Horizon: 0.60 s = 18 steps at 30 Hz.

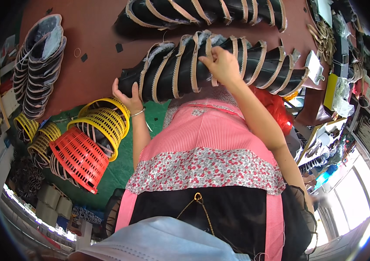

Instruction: Inspecting and trimming threads from shoe uppers on a factory workbench.

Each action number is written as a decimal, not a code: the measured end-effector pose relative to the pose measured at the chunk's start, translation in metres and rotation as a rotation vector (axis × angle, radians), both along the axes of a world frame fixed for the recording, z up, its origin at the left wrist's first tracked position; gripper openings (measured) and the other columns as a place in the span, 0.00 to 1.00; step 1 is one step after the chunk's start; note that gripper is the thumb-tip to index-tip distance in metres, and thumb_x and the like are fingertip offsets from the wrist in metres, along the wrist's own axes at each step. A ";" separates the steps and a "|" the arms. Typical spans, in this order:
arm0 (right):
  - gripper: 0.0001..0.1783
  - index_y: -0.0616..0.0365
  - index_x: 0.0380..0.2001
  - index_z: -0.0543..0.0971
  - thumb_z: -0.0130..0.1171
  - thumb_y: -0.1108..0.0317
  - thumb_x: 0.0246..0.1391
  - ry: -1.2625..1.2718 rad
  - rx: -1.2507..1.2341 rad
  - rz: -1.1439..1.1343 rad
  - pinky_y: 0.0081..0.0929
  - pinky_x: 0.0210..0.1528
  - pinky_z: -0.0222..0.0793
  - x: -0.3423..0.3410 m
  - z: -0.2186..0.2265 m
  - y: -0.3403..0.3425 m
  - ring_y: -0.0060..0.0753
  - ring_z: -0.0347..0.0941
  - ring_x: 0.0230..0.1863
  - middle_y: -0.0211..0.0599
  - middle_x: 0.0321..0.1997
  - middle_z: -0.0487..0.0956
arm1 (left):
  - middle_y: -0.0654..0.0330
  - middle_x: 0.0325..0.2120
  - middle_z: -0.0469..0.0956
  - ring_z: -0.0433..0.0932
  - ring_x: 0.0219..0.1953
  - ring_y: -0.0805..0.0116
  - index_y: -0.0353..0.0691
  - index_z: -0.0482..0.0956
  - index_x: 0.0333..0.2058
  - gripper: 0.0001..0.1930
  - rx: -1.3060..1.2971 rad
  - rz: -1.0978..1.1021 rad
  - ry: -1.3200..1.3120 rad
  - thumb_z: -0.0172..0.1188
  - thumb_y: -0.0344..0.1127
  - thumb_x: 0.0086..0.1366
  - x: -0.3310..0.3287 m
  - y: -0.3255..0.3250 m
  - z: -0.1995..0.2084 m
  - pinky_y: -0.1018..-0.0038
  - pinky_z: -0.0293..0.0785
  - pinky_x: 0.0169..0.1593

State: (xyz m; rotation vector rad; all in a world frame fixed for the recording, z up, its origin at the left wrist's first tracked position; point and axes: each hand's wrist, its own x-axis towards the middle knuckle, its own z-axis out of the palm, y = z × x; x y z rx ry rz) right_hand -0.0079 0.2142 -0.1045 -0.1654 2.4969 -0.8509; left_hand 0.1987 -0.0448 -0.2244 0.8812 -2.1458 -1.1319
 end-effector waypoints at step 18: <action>0.08 0.63 0.35 0.79 0.66 0.72 0.55 0.137 -0.336 -0.125 0.27 0.37 0.69 0.045 -0.004 0.048 0.30 0.72 0.32 0.37 0.31 0.76 | 0.60 0.59 0.73 0.66 0.65 0.56 0.48 0.74 0.60 0.31 -0.400 -0.789 -0.201 0.62 0.48 0.57 -0.111 0.116 0.118 0.38 0.43 0.69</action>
